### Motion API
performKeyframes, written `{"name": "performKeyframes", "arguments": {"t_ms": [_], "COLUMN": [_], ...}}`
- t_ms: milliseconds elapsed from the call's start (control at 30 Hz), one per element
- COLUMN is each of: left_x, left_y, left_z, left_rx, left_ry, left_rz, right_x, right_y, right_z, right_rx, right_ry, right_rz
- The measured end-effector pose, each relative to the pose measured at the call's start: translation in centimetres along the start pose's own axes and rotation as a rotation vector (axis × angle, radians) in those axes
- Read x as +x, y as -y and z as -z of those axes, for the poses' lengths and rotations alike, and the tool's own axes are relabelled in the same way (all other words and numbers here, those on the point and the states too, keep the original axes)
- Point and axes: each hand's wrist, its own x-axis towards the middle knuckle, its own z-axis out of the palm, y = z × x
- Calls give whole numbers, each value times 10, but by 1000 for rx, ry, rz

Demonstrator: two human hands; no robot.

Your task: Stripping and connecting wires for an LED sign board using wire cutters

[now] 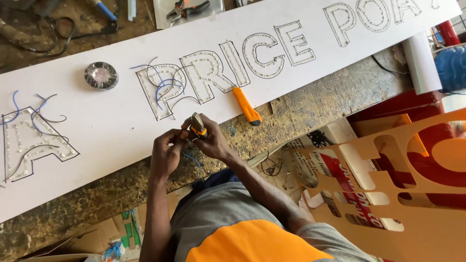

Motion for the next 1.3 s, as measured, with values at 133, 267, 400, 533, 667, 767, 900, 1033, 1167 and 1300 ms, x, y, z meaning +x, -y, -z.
{"name": "performKeyframes", "arguments": {"t_ms": [133, 267, 400, 533, 667, 767, 900, 1033, 1167, 1300], "left_x": [-9, -16, -25, -31, -35, -46, -55, -66, -70, -68], "left_y": [3, 2, 11, 5, -8, -20, -18, -6, -7, -9], "left_z": [2, -1, 5, 18, 42, 60, 85, 105, 107, 106], "left_rx": [-102, -248, -278, -261, -86, -12, 22, 36, 47, 57], "left_ry": [-23, -91, -86, -116, -94, -107, -127, -107, -132, -141], "left_rz": [35, 40, 111, 116, -29, -94, -127, -118, -71, -82], "right_x": [-2, -2, -5, -2, 13, 27, 43, 49, 52, 54], "right_y": [33, 26, 26, 3, -4, -3, -8, 6, 1, 3], "right_z": [-4, -3, 2, 1, 3, 10, 28, 26, 23, 13], "right_rx": [42, 37, -16, 82, 54, 81, 11, -94, -80, -86], "right_ry": [19, 53, 89, 124, 36, -26, -76, -74, -66, -68], "right_rz": [-63, -50, -15, -32, -18, -1, 70, 115, 105, 84]}}
